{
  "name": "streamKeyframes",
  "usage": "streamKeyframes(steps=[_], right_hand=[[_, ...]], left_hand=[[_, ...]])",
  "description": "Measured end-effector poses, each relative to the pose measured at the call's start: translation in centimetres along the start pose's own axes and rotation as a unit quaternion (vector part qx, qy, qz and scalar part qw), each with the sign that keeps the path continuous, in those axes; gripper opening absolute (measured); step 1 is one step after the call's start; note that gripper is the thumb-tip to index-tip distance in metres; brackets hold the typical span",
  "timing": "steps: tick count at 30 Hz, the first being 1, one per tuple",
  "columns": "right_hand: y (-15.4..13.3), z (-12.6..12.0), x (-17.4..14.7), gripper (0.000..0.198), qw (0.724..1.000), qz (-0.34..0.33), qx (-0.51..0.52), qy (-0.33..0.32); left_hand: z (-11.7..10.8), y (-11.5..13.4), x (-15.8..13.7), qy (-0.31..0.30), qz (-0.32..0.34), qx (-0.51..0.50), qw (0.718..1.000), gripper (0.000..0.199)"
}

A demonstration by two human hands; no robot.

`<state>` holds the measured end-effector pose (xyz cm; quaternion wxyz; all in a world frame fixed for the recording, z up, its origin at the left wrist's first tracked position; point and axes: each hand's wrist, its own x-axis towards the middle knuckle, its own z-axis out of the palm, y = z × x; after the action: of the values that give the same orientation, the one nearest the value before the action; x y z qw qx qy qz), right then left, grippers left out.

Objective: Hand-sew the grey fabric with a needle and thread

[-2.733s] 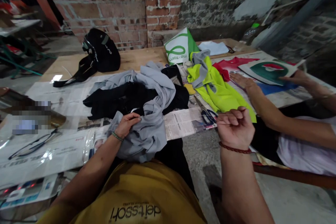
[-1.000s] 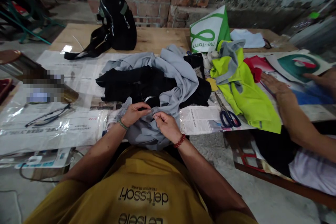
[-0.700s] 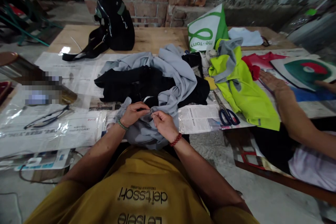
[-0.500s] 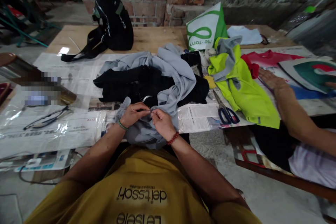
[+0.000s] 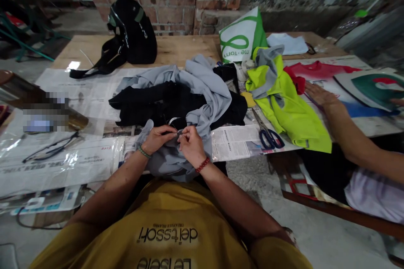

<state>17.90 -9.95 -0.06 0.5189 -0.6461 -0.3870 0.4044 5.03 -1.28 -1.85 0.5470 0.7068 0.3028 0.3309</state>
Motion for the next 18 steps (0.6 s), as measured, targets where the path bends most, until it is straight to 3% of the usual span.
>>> streamKeyframes(steps=[6, 10, 13, 15, 18], right_hand=[[-1.7, -0.9, -0.6, 0.009, 0.994, -0.009, -0.11, -0.025], [-4.3, -2.9, -1.0, 0.013, 0.948, -0.168, -0.267, 0.032], [-5.5, -4.0, 0.6, 0.019, 0.912, -0.26, -0.31, 0.073], [-5.4, -4.0, 2.2, 0.025, 0.919, -0.256, -0.297, 0.033], [-4.5, -3.6, 3.8, 0.035, 0.946, -0.191, -0.257, -0.045]], left_hand=[[0.1, -0.1, 0.0, 0.015, -0.009, 0.013, 1.0, 0.018], [0.2, 0.0, 0.1, 0.03, -0.019, 0.013, 0.999, 0.022], [0.3, 0.2, 0.1, 0.022, -0.011, 0.006, 1.0, 0.022], [0.3, 0.2, 0.0, 0.027, -0.003, -0.005, 1.0, 0.02], [0.3, 0.0, -0.1, 0.035, 0.003, -0.018, 0.999, 0.018]])
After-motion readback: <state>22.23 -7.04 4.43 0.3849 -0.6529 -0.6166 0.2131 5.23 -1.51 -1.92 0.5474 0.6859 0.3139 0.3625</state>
